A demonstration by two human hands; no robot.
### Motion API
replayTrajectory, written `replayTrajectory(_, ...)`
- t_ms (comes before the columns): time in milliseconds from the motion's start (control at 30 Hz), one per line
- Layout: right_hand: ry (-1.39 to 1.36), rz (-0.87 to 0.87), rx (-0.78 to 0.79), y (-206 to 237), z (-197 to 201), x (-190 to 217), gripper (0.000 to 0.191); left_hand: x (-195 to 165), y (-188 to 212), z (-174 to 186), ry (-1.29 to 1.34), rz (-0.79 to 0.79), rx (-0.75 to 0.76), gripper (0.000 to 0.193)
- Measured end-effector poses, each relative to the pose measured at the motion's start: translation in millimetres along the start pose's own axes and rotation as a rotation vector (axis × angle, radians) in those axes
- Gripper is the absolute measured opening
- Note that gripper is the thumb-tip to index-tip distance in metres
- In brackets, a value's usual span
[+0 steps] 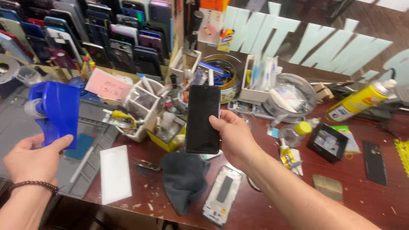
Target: The person holds a smartphone, powers it on, then pries open the back cover and removes internal components. They use a screwdriver on the exposed chassis and peel the battery out of the phone body, placing the battery on the workbench.
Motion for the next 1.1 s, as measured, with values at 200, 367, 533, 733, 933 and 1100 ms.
replayTrajectory(200,-0.018,0.089,-0.027,34.5,173.1,13.5,0.023,-106.4,210.8,-68.1,0.074,0.087,0.322,0.046)
replayTrajectory(367,-0.048,0.028,-0.222,59.6,321.3,28.1,0.024,-160.7,381.3,-149.4,0.07,0.169,0.587,0.043)
replayTrajectory(533,-0.149,0.146,-0.453,83.4,449.7,43.8,0.024,-193.5,515.7,-236.3,-0.167,-0.135,0.839,0.049)
replayTrajectory(733,-0.226,0.206,-0.671,122.3,580.6,58.6,0.022,-204.3,657.1,-301.9,-0.26,-0.342,0.969,0.051)
replayTrajectory(933,-0.198,0.183,-0.618,100.8,653.2,70.8,0.023,-203.1,732.3,-328.7,-0.414,-0.415,0.924,0.045)
replayTrajectory(1100,-0.016,0.178,-0.446,48.5,696.0,76.0,0.035,-185.6,781.1,-336.2,-0.519,-0.348,0.72,0.043)
Point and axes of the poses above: each hand's wrist, its own y-axis away from the middle knuckle, its own z-axis out of the back of the hand, x = y × z, the point moved 8 cm from there along -y, towards the middle knuckle, and after that the axes turned 11 degrees about -x, right-handed, at the moved point
